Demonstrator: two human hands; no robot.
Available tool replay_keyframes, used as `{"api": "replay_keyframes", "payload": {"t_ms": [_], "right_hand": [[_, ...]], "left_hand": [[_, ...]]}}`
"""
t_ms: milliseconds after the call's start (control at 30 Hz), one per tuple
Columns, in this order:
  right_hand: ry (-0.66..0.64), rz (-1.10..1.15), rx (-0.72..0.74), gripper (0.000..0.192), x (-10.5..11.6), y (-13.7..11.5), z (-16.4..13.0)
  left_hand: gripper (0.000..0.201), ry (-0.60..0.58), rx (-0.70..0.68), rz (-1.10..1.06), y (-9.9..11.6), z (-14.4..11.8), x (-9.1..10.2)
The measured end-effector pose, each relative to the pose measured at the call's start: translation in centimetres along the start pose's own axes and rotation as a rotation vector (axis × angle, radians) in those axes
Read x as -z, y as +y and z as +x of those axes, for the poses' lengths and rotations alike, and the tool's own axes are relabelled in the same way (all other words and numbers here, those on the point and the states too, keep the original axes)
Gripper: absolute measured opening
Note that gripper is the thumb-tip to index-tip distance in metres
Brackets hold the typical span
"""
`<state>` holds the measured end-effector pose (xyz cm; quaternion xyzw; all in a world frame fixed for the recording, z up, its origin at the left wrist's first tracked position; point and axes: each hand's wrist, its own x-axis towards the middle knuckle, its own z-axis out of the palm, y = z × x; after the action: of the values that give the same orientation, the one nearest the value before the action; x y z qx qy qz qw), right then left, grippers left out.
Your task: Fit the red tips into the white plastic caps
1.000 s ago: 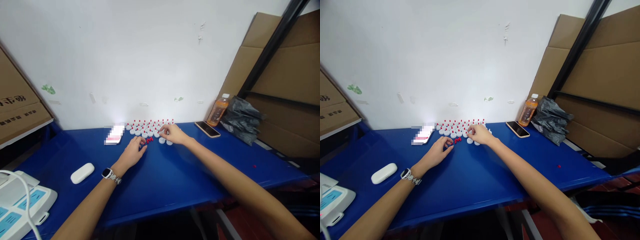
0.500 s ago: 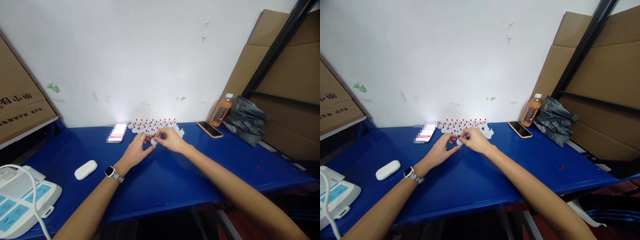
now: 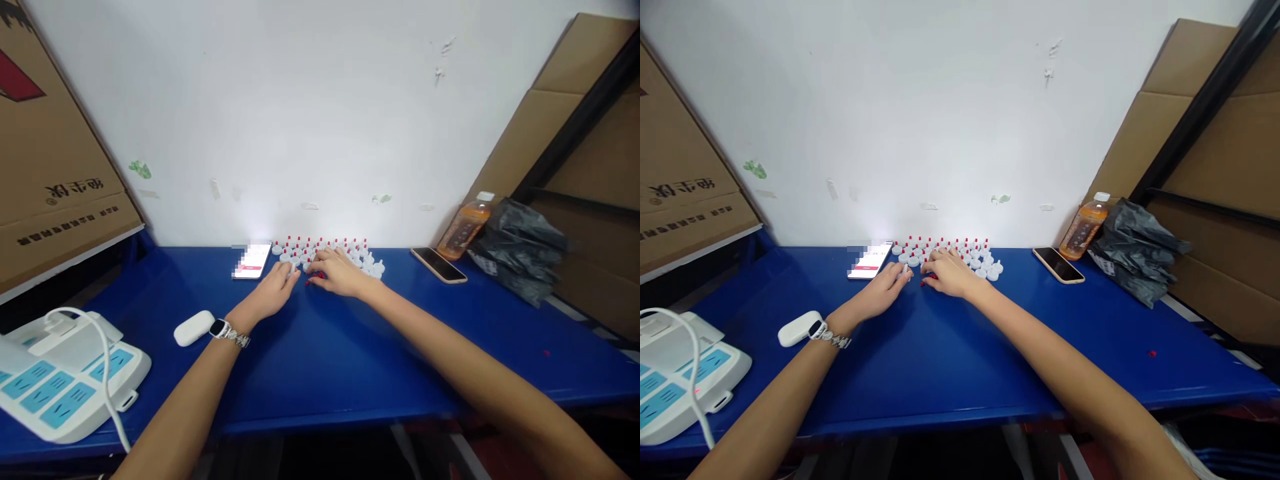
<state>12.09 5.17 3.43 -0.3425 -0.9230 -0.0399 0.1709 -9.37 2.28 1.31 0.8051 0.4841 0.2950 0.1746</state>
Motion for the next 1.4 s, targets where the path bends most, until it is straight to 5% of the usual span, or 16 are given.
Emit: {"api": "replay_keyframes", "payload": {"t_ms": [233, 633, 1100, 1233, 1400], "right_hand": [[-0.104, -0.008, 0.024, 0.014, -1.2, 0.0, 1.0], [-0.008, 0.037, -0.017, 0.009, -1.1, -0.9, 1.5], [0.456, 1.332, -0.434, 0.021, -0.7, -1.3, -3.8], [0.534, 1.531, -0.53, 0.022, -1.2, -1.4, -4.5], [0.483, 1.506, -0.558, 0.03, -1.6, -1.9, -4.6]], "left_hand": [[0.032, 0.015, -0.019, -0.003, 0.1, 0.0, -0.6], [0.031, 0.032, -0.028, -0.014, 0.0, 0.1, -0.3], [0.04, -0.008, -0.11, -0.13, 2.2, -0.3, -2.0], [0.043, -0.002, -0.081, -0.263, 2.4, -0.3, -2.4], [0.043, -0.046, -0.052, -0.265, 3.0, -0.4, -2.2]]}}
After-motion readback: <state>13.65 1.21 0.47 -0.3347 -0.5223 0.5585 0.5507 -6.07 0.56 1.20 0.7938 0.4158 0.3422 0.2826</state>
